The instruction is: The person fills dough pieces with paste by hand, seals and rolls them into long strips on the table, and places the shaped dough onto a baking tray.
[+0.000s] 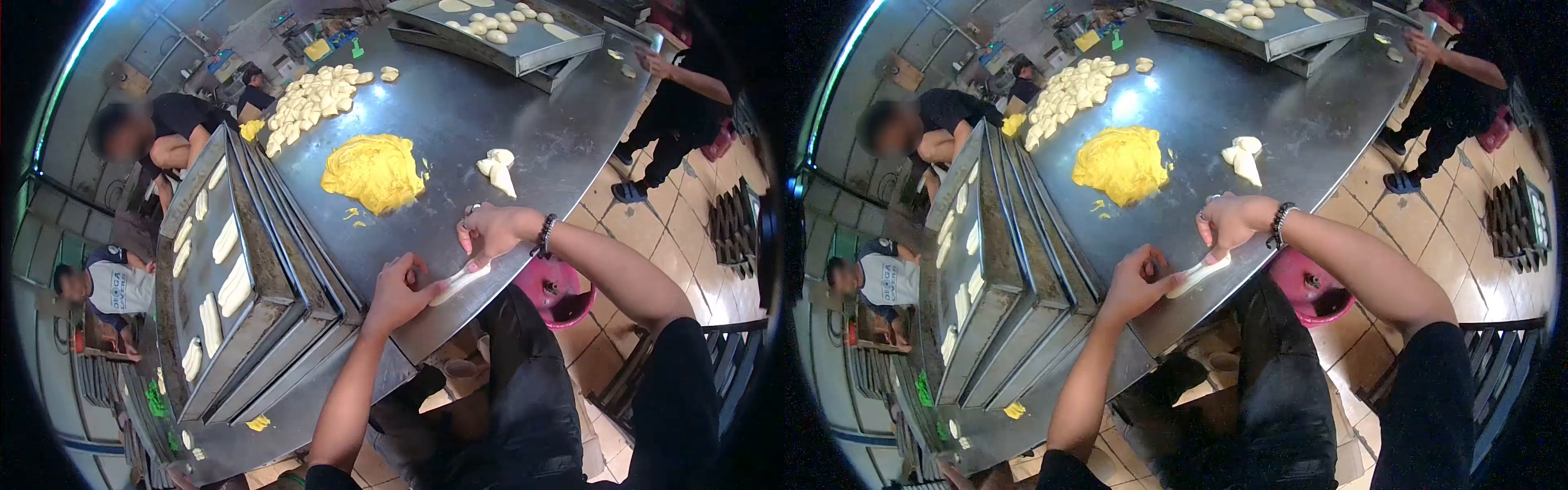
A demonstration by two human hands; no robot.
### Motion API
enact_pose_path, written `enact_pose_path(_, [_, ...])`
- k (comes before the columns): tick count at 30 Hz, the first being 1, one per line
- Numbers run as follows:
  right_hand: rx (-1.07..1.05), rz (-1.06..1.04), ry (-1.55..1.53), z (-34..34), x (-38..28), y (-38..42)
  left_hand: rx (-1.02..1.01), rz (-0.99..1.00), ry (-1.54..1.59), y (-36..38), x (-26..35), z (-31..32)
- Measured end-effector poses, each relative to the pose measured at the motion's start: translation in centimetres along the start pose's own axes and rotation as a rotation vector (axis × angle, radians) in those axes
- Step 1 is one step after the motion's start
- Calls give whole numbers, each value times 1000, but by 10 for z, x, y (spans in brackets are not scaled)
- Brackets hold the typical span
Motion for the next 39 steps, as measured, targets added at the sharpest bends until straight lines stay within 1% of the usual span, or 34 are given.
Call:
enact_pose_path(1, [12,-14,48,2,-3,1,18,55,-14,3,2,0])
enact_pose_path(2, [-2,-13,42,5,-3,1,14,41,-9,6,1,1])
enact_pose_path(4, [93,-31,114,4,-4,0,50,13,-43,6,0,1])
enact_pose_path(5, [158,-38,151,6,-4,5,38,-16,-37,7,-7,7])
enact_pose_path(6, [126,-36,133,15,-3,7,102,110,-113,10,-4,8])
enact_pose_path(7, [153,-36,126,12,-3,7,181,257,-194,11,2,6])
enact_pose_path(8, [196,-37,127,3,-5,7,191,258,-195,13,3,4])
enact_pose_path(9, [228,-132,173,5,-1,5,192,261,-168,14,3,3])
enact_pose_path(10, [251,-137,192,2,4,1,194,274,-142,13,5,2])
enact_pose_path(11, [162,-151,110,5,8,-3,207,300,-147,13,5,0])
enact_pose_path(12, [69,-164,23,4,6,-3,181,221,-83,13,2,-1])
enact_pose_path(13, [27,-95,-66,2,9,-2,149,141,-20,13,-3,-1])
enact_pose_path(14, [44,-96,-61,-1,10,-1,149,158,-24,13,-4,0])
enact_pose_path(16, [54,-99,-27,1,6,1,129,-26,156,15,-7,0])
enact_pose_path(17, [45,-93,-39,5,6,2,119,-39,156,16,-8,2])
enact_pose_path(19, [169,-156,57,4,3,3,95,-86,139,13,-9,3])
enact_pose_path(20, [143,-151,42,8,3,3,87,-115,146,13,-13,6])
enact_pose_path(22, [227,-72,63,6,2,6,194,55,-6,14,-5,3])
enact_pose_path(23, [196,-44,70,6,3,4,204,77,-8,14,-1,1])
enact_pose_path(24, [209,-51,85,6,8,2,217,93,-8,15,-3,3])
enact_pose_path(26, [114,-162,-38,5,13,-3,280,246,-11,15,-7,4])
enact_pose_path(27, [34,-92,-69,0,11,-2,244,212,-15,16,-6,2])
enact_pose_path(28, [66,-100,-52,-10,6,-1,255,247,-23,14,0,-4])
enact_pose_path(30, [13,-36,-52,-4,3,1,167,-33,186,16,-12,1])
enact_pose_path(32, [1,-12,-43,-1,2,1,143,-35,175,15,-13,1])
enact_pose_path(34, [160,-69,58,1,1,2,120,-52,164,14,-18,4])
enact_pose_path(35, [194,-64,30,4,5,2,126,-80,170,13,-21,4])
enact_pose_path(36, [185,-65,30,8,7,3,139,-103,179,13,-22,4])
enact_pose_path(38, [230,-73,10,1,7,6,169,-105,152,14,-15,2])
enact_pose_path(39, [267,-118,-19,0,7,9,189,-106,118,13,-11,0])
Point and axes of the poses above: each hand's wrist, its own y-axis away from the middle knuckle, its own z-axis out of the palm, x = y × z, the point moved 5 cm from there along -y, towards the middle knuckle, and after that the axes turned 7 degrees about x, right-handed, at the moved point
